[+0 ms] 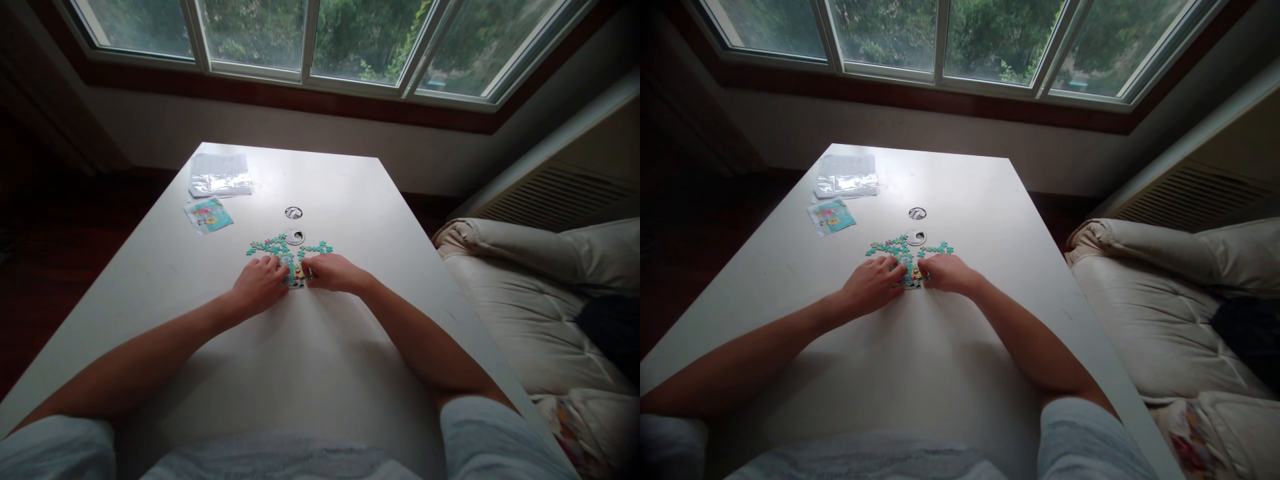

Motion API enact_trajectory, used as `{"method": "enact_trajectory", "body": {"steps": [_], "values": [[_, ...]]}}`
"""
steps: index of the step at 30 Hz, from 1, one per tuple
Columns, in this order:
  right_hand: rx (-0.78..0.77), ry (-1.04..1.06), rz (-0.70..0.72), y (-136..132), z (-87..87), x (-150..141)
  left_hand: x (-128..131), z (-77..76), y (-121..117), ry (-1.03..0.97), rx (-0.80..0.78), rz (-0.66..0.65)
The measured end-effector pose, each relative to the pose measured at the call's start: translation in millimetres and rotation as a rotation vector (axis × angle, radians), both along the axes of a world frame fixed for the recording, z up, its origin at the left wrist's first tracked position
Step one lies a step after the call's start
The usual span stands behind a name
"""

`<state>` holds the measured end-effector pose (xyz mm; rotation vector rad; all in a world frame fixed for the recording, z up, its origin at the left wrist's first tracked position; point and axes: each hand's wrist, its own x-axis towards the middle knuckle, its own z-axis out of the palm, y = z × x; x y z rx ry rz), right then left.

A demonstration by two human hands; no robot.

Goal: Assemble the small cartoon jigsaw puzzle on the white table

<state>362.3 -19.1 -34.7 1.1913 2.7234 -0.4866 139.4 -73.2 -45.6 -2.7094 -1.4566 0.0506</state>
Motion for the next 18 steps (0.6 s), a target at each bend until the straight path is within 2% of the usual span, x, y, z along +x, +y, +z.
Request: {"method": "enact_trajectory", "body": {"steps": [3,10,14,18], "values": [[0.005,0.041,0.034,-0.1,-0.1,0.3,0.3,0.2,-0.1,-0.004,-0.003,-0.002],[-0.103,0.144,0.199,2.8,-1.0,0.6,0.0,0.8,-0.7,-0.01,-0.002,-0.007],[-0.163,0.194,0.21,6.8,-3.5,1.7,0.5,1.4,-1.0,-0.006,-0.005,-0.003],[-0.193,0.179,0.138,9.6,-1.2,5.6,0.1,0.4,-0.7,-0.003,-0.003,-0.002]]}}
